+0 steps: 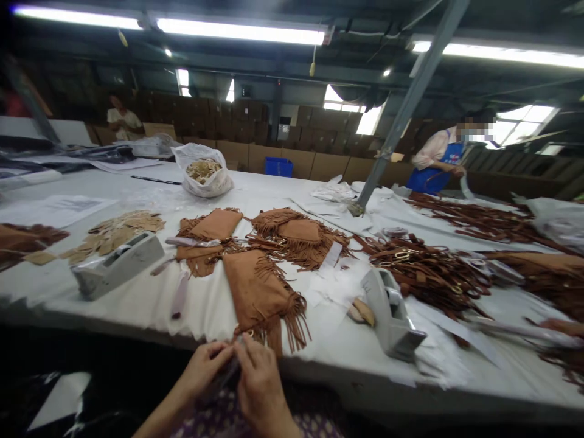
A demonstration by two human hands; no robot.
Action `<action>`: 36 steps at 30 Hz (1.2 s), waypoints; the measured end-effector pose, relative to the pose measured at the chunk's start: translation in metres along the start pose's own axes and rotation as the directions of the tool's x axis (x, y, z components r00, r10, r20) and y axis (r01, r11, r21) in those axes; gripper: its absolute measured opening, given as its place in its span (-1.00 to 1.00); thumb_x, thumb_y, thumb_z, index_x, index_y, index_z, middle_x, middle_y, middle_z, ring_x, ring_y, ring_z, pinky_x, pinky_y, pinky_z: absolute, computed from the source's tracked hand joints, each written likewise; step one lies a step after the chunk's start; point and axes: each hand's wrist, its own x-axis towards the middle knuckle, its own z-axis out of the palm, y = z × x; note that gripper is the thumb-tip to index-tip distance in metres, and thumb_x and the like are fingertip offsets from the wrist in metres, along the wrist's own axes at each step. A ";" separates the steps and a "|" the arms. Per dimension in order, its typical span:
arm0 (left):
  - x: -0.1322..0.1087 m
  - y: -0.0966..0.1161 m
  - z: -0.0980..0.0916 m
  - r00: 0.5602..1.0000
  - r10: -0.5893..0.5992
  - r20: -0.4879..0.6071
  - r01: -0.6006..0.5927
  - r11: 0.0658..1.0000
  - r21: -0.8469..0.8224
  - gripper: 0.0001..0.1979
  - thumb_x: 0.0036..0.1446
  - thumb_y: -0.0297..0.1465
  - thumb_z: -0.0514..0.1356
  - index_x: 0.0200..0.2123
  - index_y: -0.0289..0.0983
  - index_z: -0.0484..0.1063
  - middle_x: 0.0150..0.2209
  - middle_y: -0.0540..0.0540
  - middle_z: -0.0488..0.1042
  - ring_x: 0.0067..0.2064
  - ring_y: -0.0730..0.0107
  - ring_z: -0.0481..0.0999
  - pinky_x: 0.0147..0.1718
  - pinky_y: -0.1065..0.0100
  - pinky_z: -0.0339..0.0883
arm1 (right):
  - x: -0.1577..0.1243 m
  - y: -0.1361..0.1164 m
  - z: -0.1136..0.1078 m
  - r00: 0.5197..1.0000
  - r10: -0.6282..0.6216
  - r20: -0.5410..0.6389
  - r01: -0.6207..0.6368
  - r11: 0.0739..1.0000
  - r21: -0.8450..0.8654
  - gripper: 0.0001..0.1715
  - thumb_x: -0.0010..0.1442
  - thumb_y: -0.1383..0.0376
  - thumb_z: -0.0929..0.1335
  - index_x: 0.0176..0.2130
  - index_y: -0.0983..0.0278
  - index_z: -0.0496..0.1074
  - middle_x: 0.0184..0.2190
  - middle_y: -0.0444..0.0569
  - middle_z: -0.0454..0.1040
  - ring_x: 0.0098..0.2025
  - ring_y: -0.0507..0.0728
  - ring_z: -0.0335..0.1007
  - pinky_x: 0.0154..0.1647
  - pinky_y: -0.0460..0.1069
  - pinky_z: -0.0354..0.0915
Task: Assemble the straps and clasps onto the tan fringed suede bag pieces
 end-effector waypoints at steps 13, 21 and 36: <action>0.032 0.009 -0.003 0.631 0.724 0.277 -0.708 0.394 0.586 -0.56 0.17 -0.34 0.10 0.13 -0.23 0.29 0.08 -0.23 0.41 0.11 0.06 0.34 0.05 0.06 0.28 | 0.025 0.002 -0.028 0.862 0.504 -0.049 -0.421 0.768 0.483 -0.74 0.26 0.32 0.23 -0.26 0.23 0.51 -0.35 -0.02 0.52 -0.27 0.09 0.43 -0.24 -0.06 0.31; 0.077 -0.036 0.025 0.361 0.809 0.464 -0.866 0.107 0.488 -0.57 0.22 -0.45 -0.03 0.16 -0.29 0.24 -0.14 -0.28 0.51 -0.12 0.11 0.51 -0.15 0.10 0.42 | 0.020 0.012 -0.033 0.798 0.602 -0.032 -0.509 0.702 0.498 -0.65 0.00 0.48 0.34 -0.20 0.20 0.51 -0.39 -0.10 0.51 -0.32 0.11 0.42 -0.28 -0.07 0.28; 0.082 -0.041 0.013 0.406 0.774 0.486 -0.862 0.147 0.485 -0.73 0.27 -0.32 0.00 -0.18 -0.11 0.50 -0.25 -0.14 0.54 -0.18 0.21 0.50 -0.19 0.24 0.43 | 0.017 0.026 -0.033 0.829 0.559 0.022 -0.500 0.723 0.477 -0.72 -0.11 0.52 0.39 -0.35 0.22 0.51 -0.42 -0.11 0.52 -0.34 0.08 0.40 -0.28 -0.09 0.24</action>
